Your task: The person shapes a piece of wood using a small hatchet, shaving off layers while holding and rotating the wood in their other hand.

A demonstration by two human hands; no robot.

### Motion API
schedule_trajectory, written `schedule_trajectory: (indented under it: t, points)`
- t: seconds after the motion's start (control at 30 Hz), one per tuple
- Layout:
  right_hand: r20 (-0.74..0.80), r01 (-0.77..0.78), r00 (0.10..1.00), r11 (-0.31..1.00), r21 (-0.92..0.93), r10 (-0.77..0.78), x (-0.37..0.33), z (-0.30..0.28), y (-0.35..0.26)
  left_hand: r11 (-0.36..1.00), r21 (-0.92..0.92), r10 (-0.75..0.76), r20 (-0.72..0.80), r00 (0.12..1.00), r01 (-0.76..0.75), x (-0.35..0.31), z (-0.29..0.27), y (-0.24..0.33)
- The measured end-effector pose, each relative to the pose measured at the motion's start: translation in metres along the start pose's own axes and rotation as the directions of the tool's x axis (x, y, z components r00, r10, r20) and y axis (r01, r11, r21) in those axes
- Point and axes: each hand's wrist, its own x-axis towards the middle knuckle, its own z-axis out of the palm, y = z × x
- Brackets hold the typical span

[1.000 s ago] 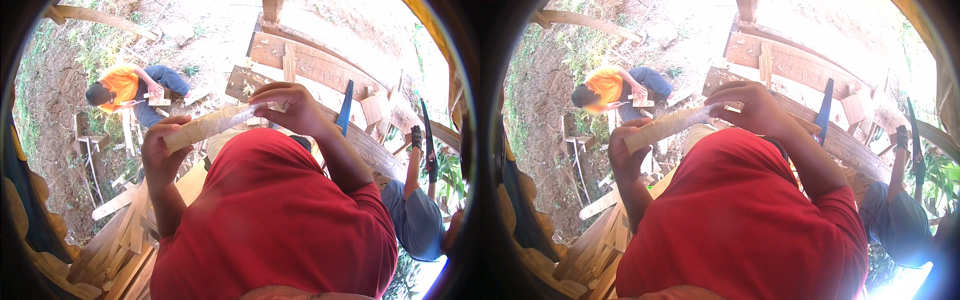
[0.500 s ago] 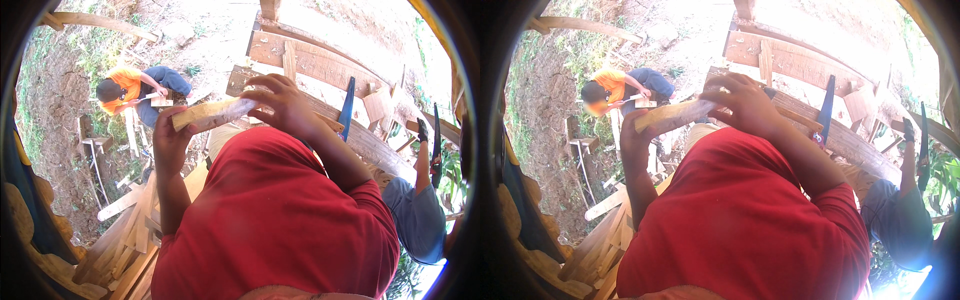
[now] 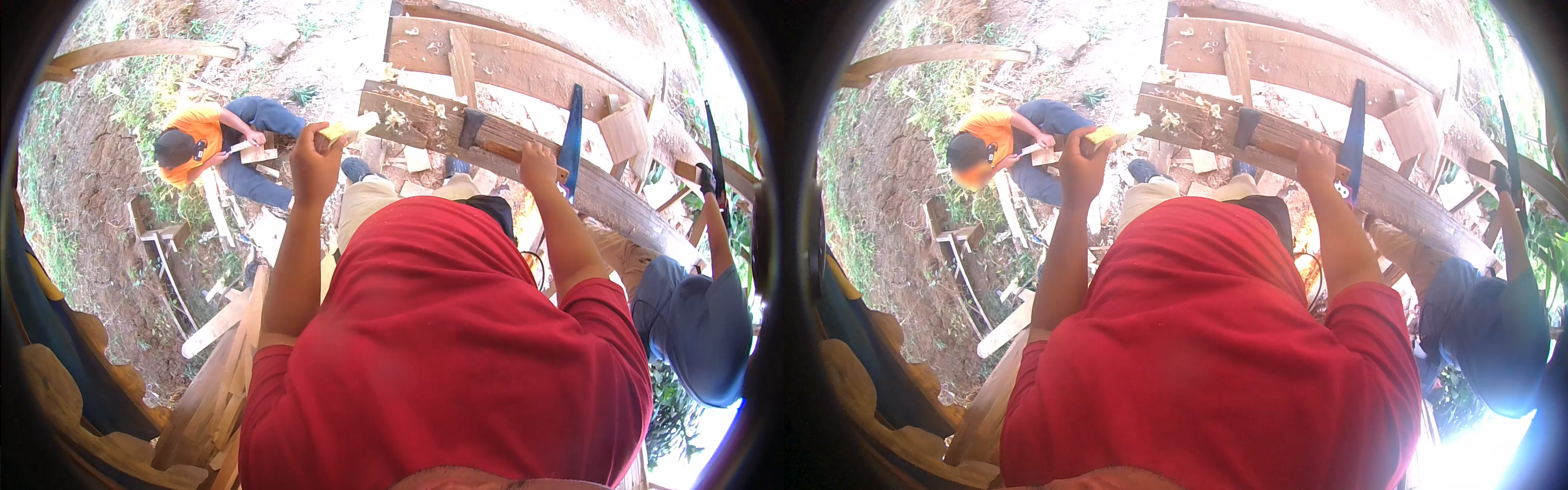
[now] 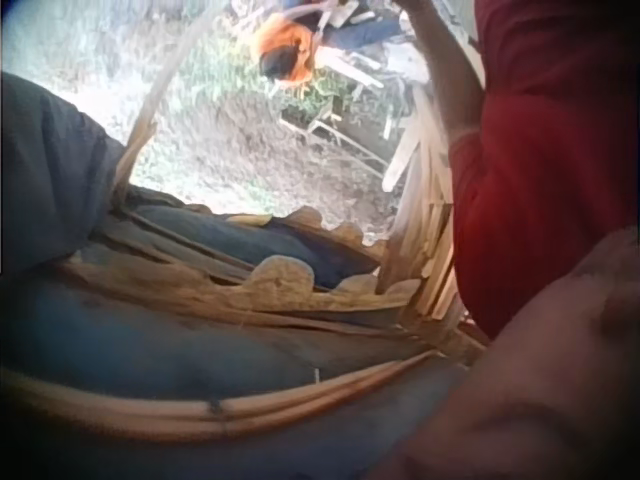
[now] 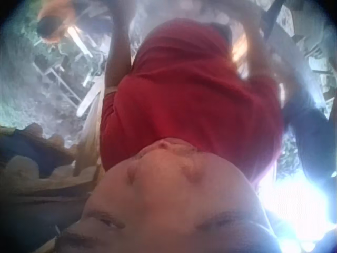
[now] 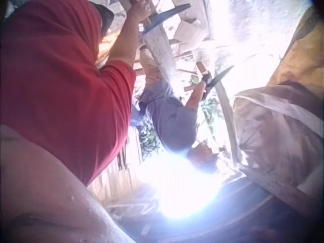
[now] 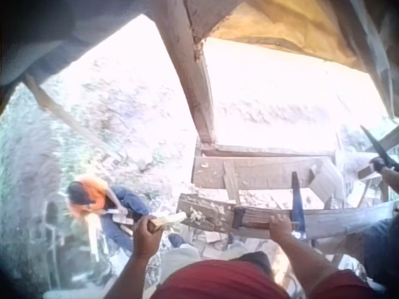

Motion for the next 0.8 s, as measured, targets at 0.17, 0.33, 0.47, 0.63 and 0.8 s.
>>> schedule_trajectory:
  t: [0.17, 0.33, 0.47, 0.63, 0.8]
  points:
    - [-0.091, 0.143, 0.987, 0.979, 0.143, -0.131, -0.005, 0.016, 0.029, 0.986, 0.159, 0.036, 0.099, 0.994, -0.052, 0.015, 0.038, -0.013]
    - [0.120, 0.025, 0.989, 0.893, 0.449, -0.088, -0.034, -0.051, -0.003, 0.977, 0.209, 0.013, 0.184, 0.983, -0.052, 0.014, 0.069, -0.042]
    - [0.167, -0.021, 0.978, 0.739, 0.673, -0.125, -0.045, -0.095, -0.044, 0.922, 0.359, 0.075, 0.209, 0.975, -0.148, 0.013, 0.079, -0.044]
    - [0.014, 0.173, 0.963, 0.652, 0.738, -0.270, -0.029, -0.134, -0.109, 0.877, 0.479, -0.110, 0.263, 0.959, -0.031, 0.016, 0.072, -0.035]
    - [-0.007, 0.220, 0.948, 0.641, 0.735, -0.318, -0.021, -0.151, -0.150, 0.877, 0.480, -0.135, 0.272, 0.953, -0.012, 0.014, 0.069, -0.039]
